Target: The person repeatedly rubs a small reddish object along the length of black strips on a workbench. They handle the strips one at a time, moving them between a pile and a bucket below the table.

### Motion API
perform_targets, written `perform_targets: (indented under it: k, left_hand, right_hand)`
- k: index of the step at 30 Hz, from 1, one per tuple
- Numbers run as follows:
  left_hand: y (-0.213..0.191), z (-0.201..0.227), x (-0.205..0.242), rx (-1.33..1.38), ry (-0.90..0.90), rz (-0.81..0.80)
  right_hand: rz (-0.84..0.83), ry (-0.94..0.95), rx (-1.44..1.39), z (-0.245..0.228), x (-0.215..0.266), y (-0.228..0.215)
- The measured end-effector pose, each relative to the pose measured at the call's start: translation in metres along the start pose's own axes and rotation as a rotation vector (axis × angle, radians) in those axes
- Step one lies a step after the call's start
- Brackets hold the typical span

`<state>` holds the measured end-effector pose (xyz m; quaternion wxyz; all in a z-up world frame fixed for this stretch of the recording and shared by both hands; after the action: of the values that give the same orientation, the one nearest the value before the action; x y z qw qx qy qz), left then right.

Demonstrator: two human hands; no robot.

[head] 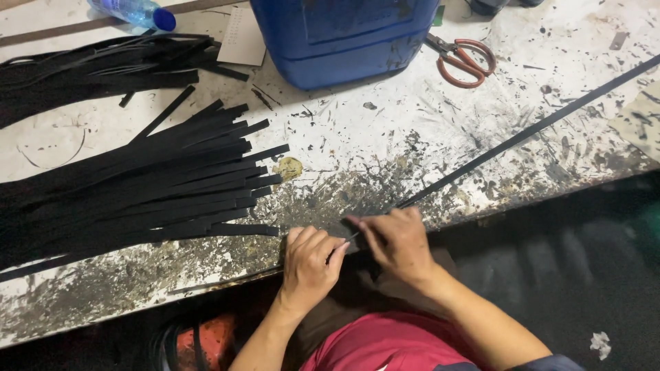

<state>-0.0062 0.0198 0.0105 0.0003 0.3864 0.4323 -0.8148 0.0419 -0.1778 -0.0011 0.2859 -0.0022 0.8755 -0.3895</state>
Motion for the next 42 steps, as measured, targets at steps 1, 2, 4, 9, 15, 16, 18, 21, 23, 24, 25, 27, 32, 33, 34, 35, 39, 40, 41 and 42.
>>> perform_targets:
  k: [1, 2, 4, 9, 15, 16, 18, 21, 23, 24, 25, 27, 32, 33, 34, 35, 39, 40, 41, 42]
  left_hand:
    - [-0.003, 0.0, 0.003, -0.026, -0.02, -0.03]
    - [-0.004, 0.002, 0.005, -0.05, -0.042, -0.056]
    - [-0.006, 0.004, 0.0, -0.053, -0.048, -0.062]
    - [0.015, 0.008, -0.014, -0.051, -0.068, -0.091]
    - [0.032, 0.005, -0.018, 0.022, -0.026, -0.008]
    - [0.027, 0.005, -0.017, 0.018, -0.036, -0.018]
    - [0.023, 0.006, -0.015, 0.012, -0.047, -0.027]
    - [0.025, 0.007, -0.016, 0.017, -0.055, -0.02]
    - [0.025, 0.009, -0.018, 0.016, -0.053, -0.027]
    - [0.024, 0.007, -0.016, 0.016, -0.055, -0.032]
    - [0.023, 0.005, -0.013, 0.023, -0.056, -0.039]
    - [0.02, 0.005, -0.009, 0.024, -0.066, -0.041]
    - [0.024, 0.005, -0.013, 0.022, -0.034, 0.003]
    - [0.021, 0.005, -0.013, 0.023, -0.034, 0.001]
    - [0.016, 0.005, -0.011, 0.023, -0.031, -0.001]
    - [0.012, 0.004, -0.009, 0.024, -0.029, -0.004]
    - [0.008, -0.002, -0.001, 0.0, -0.01, 0.001]
    - [0.008, -0.001, -0.004, -0.004, -0.022, -0.008]
    - [0.007, 0.001, -0.006, -0.007, -0.034, -0.016]
    - [0.01, 0.002, -0.008, -0.008, -0.036, -0.013]
  right_hand:
    - [-0.002, 0.002, 0.034, 0.017, -0.002, -0.001]
    - [-0.006, 0.001, 0.071, 0.035, -0.004, -0.003]
    - [-0.012, 0.044, 0.081, 0.034, -0.007, -0.013]
    - [-0.005, 0.096, 0.079, 0.026, -0.01, -0.017]
    - [0.078, 0.033, 0.021, 0.007, 0.0, -0.002]
    - [0.074, 0.058, 0.046, 0.022, 0.0, -0.005]
    - [0.071, 0.08, 0.07, 0.042, -0.003, -0.01]
    - [0.112, 0.13, 0.126, 0.043, -0.003, -0.009]
    - [0.043, 0.044, 0.002, 0.015, 0.008, 0.009]
    - [0.041, 0.047, -0.001, 0.024, 0.009, 0.009]
    - [0.043, 0.062, 0.012, 0.032, 0.009, 0.009]
    - [0.036, 0.069, 0.018, 0.038, 0.0, -0.004]
    - [0.041, 0.05, -0.029, 0.003, -0.002, -0.006]
    - [0.041, 0.053, -0.029, 0.007, -0.002, -0.003]
    - [0.032, 0.064, -0.032, 0.01, -0.001, 0.001]
    - [0.023, 0.075, -0.036, 0.012, 0.0, 0.005]
    - [0.062, 0.139, 0.069, 0.035, -0.021, -0.028]
    - [0.064, 0.144, 0.067, 0.033, -0.021, -0.029]
    - [0.065, 0.149, 0.065, 0.031, -0.022, -0.03]
    - [0.064, 0.146, 0.065, 0.029, -0.022, -0.032]
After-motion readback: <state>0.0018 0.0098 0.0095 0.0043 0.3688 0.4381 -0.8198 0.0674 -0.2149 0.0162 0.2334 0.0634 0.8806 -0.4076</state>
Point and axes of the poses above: each hand's wrist, its own x-axis away from the middle knuckle, its own y-axis out of the palm, z = x × y, the point moved 1 cm from there along -x, towards the middle knuckle, and after that the axes turned 9 degrees about y, right-handed, at the moved point
